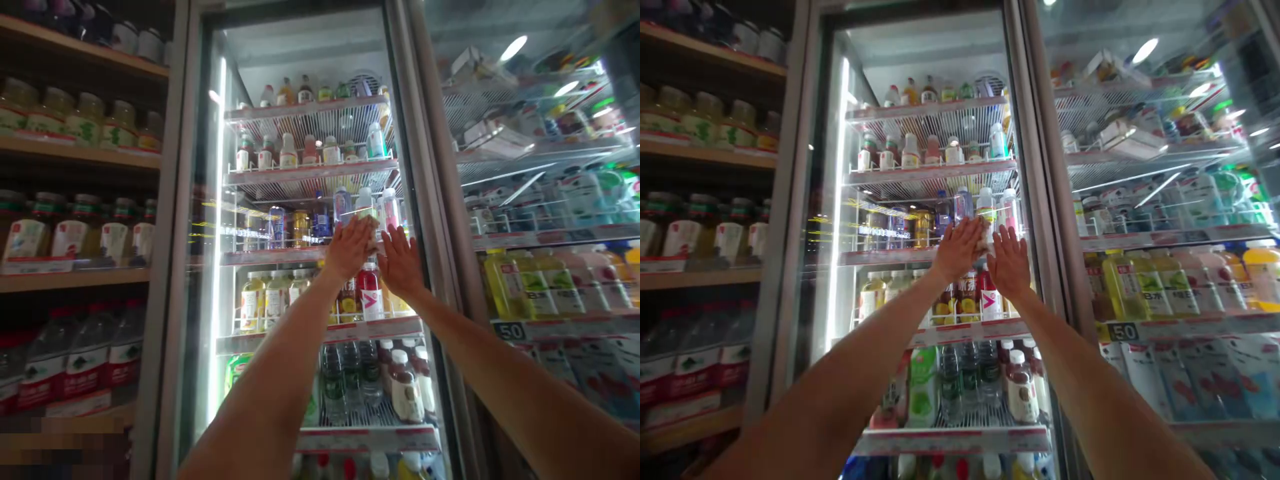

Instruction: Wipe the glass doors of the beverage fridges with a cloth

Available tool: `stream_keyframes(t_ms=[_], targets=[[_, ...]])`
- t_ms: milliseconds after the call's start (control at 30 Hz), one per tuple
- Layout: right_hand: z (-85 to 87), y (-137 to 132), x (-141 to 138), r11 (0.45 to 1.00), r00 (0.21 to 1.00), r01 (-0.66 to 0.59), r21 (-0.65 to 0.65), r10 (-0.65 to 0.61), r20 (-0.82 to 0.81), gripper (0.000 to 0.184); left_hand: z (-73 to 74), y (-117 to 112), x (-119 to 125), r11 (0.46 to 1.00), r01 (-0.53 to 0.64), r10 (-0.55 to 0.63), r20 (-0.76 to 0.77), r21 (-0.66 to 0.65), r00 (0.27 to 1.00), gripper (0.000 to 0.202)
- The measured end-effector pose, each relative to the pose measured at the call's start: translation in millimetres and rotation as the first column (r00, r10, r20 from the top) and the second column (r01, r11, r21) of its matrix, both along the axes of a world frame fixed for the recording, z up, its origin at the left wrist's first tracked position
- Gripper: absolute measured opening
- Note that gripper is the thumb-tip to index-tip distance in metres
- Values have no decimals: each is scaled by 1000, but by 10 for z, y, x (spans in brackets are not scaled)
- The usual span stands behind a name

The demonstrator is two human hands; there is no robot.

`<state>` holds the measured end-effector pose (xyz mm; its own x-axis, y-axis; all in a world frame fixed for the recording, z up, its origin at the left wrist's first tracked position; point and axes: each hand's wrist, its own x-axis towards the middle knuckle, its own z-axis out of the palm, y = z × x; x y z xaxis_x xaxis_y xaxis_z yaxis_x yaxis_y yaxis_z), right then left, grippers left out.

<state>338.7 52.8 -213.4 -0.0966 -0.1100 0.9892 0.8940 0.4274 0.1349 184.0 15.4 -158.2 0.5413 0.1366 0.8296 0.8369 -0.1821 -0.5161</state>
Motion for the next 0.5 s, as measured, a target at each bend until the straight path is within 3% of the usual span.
stream_keyframes(t_ms=[67, 167, 233, 267, 333, 400, 433, 500], targets=[[-14, 25, -24, 999, 1000, 28, 27, -28, 4, 55, 114, -32, -74, 1000, -17, 17, 27, -12, 1000, 51], [-41, 19, -19, 997, 998, 60, 45, -60, 10, 55, 302, -173, -654, 996, -86, 79, 355, 4, 931, 52], [-48, 7, -20, 997, 997, 74, 36, -74, 8, 56, 355, -277, -1172, 991, -134, 107, 568, 6, 816, 55], [-48, 2, -25, 997, 997, 76, 27, -77, 14, 57, 355, -321, -1402, 987, -158, 116, 678, 0, 725, 57], [-49, -2, -36, 997, 996, 74, 19, -75, 38, 58, 316, -378, -1701, 983, -186, 105, 814, 4, 572, 59], [-53, -1, -43, 997, 996, 66, 29, -68, 64, 58, 261, -379, -1727, 980, -197, 82, 853, 25, 516, 60], [-55, 0, -43, 997, 996, 62, 40, -65, 67, 58, 237, -359, -1642, 980, -196, 80, 836, 33, 542, 60], [-60, 3, -38, 996, 996, 58, 62, -62, 61, 58, 203, -291, -1339, 982, -183, 92, 745, 41, 661, 58]])
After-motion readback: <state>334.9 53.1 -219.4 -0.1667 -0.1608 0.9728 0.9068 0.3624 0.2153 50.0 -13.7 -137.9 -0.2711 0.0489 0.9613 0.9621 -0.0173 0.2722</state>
